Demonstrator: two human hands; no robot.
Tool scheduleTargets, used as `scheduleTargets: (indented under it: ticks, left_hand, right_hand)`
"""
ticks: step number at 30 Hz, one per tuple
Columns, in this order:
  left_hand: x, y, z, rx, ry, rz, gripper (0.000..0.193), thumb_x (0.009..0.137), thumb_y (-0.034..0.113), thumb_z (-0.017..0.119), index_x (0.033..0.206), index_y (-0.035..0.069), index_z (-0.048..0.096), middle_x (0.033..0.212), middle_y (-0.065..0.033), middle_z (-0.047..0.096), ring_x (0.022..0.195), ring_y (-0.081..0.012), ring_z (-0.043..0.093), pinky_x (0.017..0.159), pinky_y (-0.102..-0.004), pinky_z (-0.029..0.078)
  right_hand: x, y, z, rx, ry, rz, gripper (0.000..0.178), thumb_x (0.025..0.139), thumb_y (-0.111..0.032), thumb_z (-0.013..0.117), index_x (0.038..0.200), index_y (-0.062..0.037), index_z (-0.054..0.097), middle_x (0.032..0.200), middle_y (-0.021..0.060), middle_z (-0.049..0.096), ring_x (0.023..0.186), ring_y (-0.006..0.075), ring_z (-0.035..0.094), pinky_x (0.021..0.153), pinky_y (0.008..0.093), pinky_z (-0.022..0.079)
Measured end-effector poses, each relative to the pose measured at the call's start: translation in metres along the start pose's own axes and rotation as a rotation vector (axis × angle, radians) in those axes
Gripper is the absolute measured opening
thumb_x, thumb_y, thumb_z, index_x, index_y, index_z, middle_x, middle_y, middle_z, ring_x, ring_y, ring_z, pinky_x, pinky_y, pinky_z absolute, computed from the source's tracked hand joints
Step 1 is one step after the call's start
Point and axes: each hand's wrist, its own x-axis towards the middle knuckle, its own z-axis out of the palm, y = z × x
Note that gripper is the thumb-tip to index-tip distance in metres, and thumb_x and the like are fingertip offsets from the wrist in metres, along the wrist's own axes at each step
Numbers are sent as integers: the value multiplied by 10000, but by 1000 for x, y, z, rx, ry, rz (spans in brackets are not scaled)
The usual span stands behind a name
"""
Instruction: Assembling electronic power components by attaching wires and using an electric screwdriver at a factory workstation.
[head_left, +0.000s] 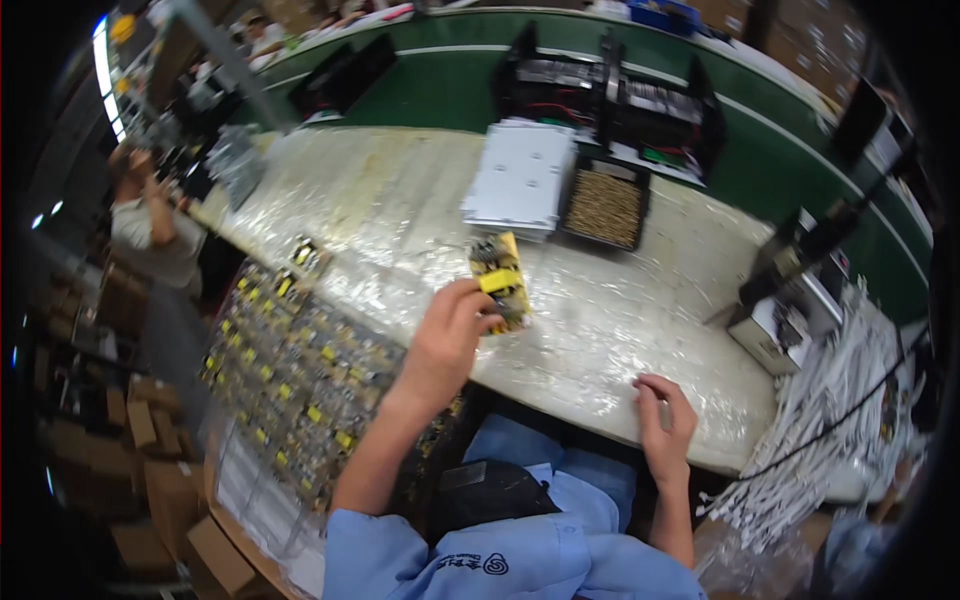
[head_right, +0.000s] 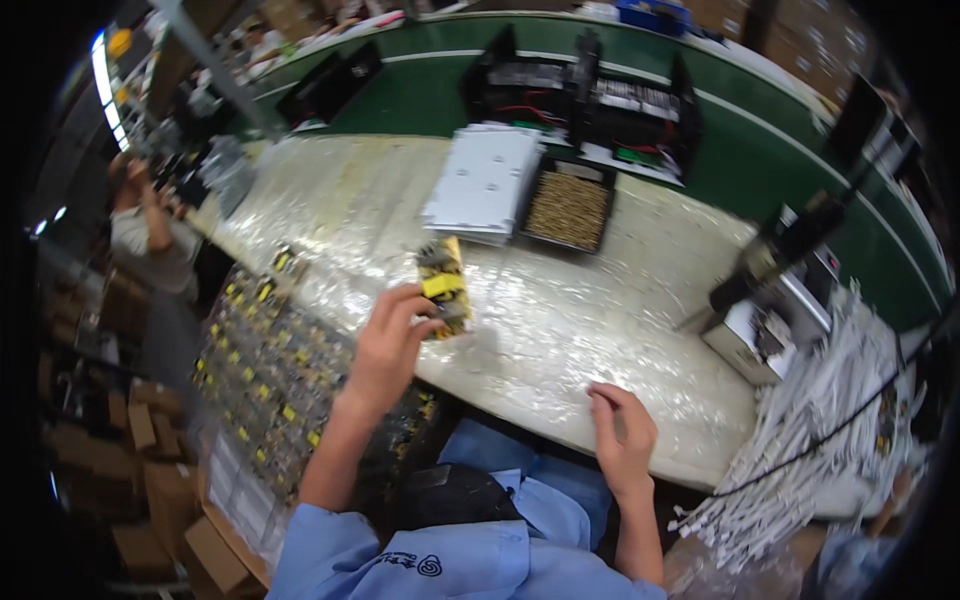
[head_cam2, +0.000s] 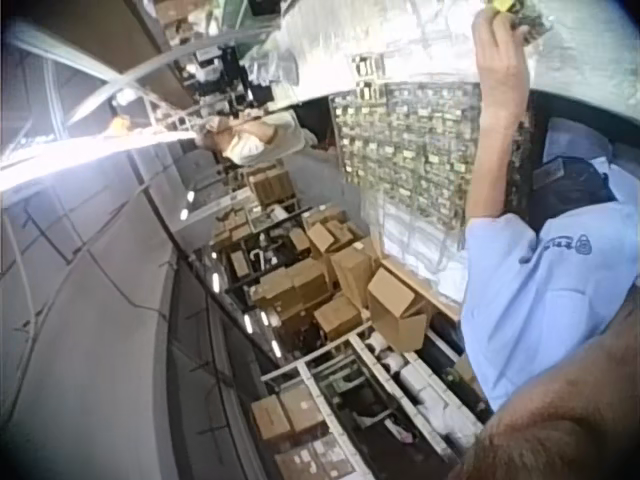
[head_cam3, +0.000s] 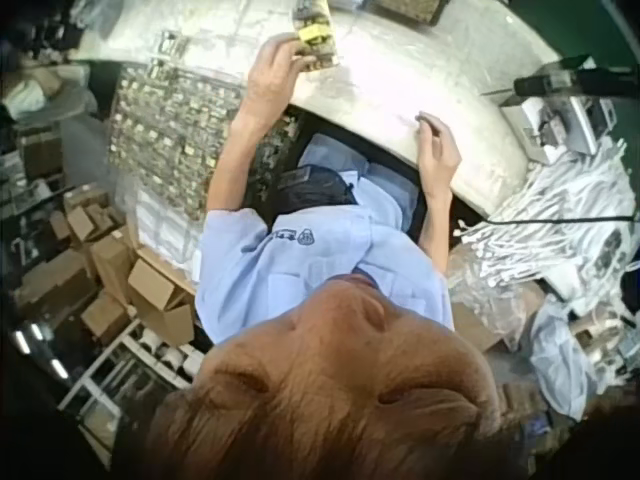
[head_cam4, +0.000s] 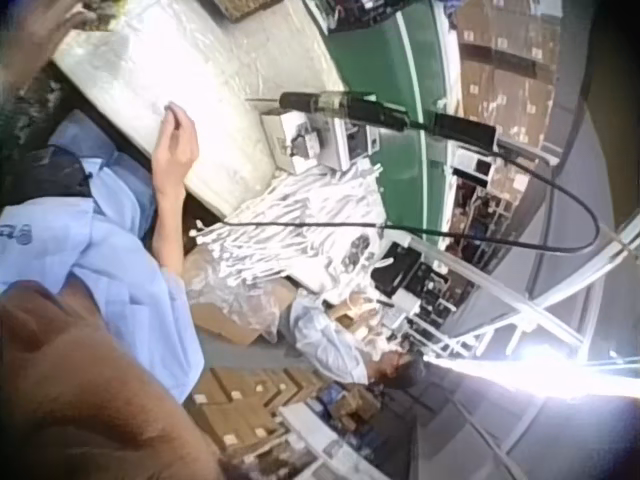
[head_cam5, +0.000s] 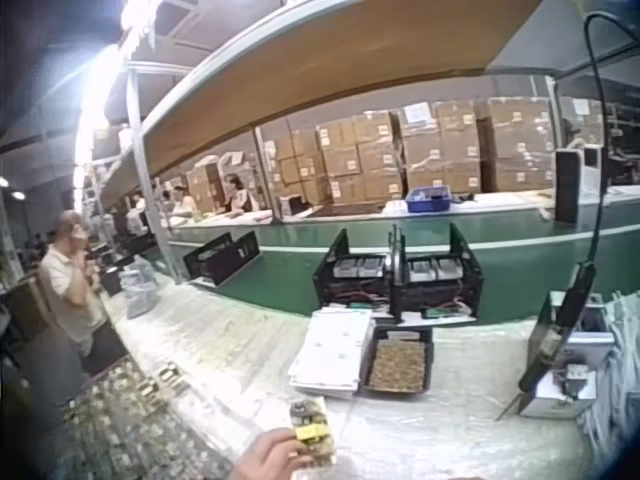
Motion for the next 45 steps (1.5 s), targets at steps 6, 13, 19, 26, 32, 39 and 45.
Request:
scheduleTargets:
  ticks: [6, 13, 19, 26, 32, 39, 45]
  left_hand:
    - [-1, 47, 132, -242, -147, 2, 266, 779, -12, 744, 1002, -13, 599, 1039, -161, 574, 946, -336, 596, 797, -399, 514]
    - [-2, 82, 170, -284, -282, -78, 289, 837, 60, 716, 1085, -18, 590, 990, -183, 575, 920, -361, 589, 786, -414, 501]
    - [-23, 74, 139, -810, -454, -134, 545, 906, 112, 666, 1400, 23, 452, 1318, -214, 528, 1161, -400, 555, 983, -434, 474]
    - [-50, 47, 110, -1013, -621, -87, 538, 965, 143, 584, 1467, 71, 406, 1481, -180, 402, 1371, -337, 408, 1134, -412, 351]
    - [-48, 17, 66, -857, -465, -102, 502, 951, 105, 601, 1430, 60, 461, 1419, -174, 482, 1317, -333, 472, 1104, -411, 389]
    - [31, -57, 50, -303, 38, -253, 363, 886, 132, 696, 1224, 29, 616, 1226, -158, 630, 1225, -328, 544, 1047, -405, 403]
    - [83, -77, 102, 174, 7, -35, 384, 843, 92, 698, 1204, 20, 587, 1212, -165, 590, 1254, -394, 467, 1098, -481, 332]
  right_hand:
    - [30, 27, -12, -95, 27, 5, 221, 893, -16, 656, 1113, 1, 644, 1023, 127, 690, 861, 202, 661, 807, 305, 511]
    - [45, 52, -9, -115, 82, 88, 202, 905, -13, 637, 1107, -7, 649, 1029, 113, 680, 888, 212, 657, 812, 317, 514]
    - [52, 57, -7, -249, 156, 110, 156, 947, -53, 583, 1068, 21, 650, 1016, 129, 674, 922, 209, 646, 843, 309, 498]
    - [42, 32, 3, -133, 38, 184, 216, 930, -28, 572, 1133, 2, 639, 1123, 138, 644, 1044, 248, 614, 928, 330, 459]
    - [27, 16, 6, -343, -234, -71, 665, 726, -118, 740, 1351, -55, 522, 1344, 138, 527, 1282, 342, 438, 1104, 444, 324]
    - [29, 19, -4, -421, -138, -110, 695, 622, -76, 822, 1260, -37, 549, 1268, 158, 551, 1233, 342, 486, 1071, 423, 378]
    - [41, 23, -19, -378, -148, -135, 679, 625, -94, 847, 1235, -41, 555, 1242, 158, 560, 1197, 352, 509, 1041, 425, 396]
